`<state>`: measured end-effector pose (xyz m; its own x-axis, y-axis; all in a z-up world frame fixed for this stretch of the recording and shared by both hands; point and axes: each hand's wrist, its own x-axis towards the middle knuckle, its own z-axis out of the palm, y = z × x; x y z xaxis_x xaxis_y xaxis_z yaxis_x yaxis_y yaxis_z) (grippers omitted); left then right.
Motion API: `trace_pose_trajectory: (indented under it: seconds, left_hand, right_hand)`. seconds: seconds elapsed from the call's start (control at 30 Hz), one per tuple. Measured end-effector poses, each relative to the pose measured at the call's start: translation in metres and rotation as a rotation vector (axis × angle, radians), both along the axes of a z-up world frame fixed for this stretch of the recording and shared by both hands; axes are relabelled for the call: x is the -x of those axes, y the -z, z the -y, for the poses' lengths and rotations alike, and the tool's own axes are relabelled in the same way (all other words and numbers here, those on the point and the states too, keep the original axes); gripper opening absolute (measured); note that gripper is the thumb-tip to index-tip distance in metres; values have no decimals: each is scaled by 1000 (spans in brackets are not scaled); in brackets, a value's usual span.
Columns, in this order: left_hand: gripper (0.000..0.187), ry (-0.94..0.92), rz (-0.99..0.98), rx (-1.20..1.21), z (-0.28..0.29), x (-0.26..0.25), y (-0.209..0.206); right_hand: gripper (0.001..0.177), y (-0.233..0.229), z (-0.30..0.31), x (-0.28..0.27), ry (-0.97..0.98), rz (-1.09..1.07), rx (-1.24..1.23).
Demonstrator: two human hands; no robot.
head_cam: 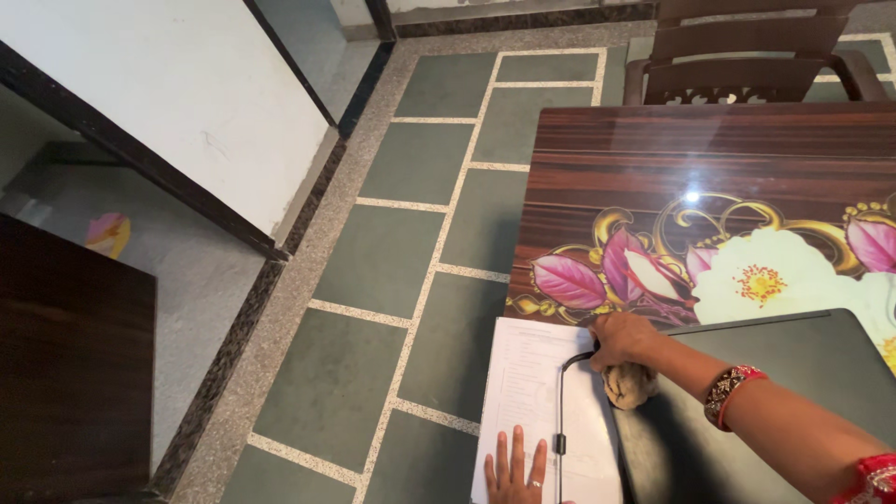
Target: The person wipes a laptop, keyboard, and papers on a table using a cloth. They then untangle a mouse cable and plug it into the laptop.
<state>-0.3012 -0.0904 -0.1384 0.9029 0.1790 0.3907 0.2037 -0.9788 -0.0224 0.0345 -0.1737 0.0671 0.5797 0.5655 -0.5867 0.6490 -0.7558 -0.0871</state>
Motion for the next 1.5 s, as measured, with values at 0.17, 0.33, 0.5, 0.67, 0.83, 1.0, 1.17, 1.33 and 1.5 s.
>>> trace_pose_trajectory:
  seconds: [0.17, 0.33, 0.5, 0.67, 0.83, 1.0, 1.17, 1.33, 1.5]
  left_hand:
    - [78, 80, -537, 554, -7, 5, 1]
    - [68, 123, -55, 136, -7, 2, 0]
    - [59, 6, 34, 36, -2, -6, -1]
    - [73, -159, 150, 183, 17, -43, -3]
    - [85, -129, 377, 199, 107, -104, -4]
    - [97, -102, 414, 215, 150, -115, -3]
    - [59, -127, 388, -463, 113, -123, -4]
    - [94, -88, 207, 68, 142, -110, -14]
    - [104, 5, 143, -35, 132, -116, -29]
  right_hand:
    - [56, 4, 6, 6, -30, 60, -44]
    - [62, -12, 22, 14, -6, 206, -370]
    - [47, -43, 69, -14, 477, 88, -614]
    - [45, -11, 131, 7, 681, 10, -903]
    - [39, 18, 146, 85, 82, 198, -1057]
    - [44, 14, 152, 80, -104, 281, -872]
    - [44, 26, 230, 11, 101, 561, -902]
    - [69, 28, 332, -8, 246, 500, -755]
    - [68, 78, 353, 52, 322, 551, -833]
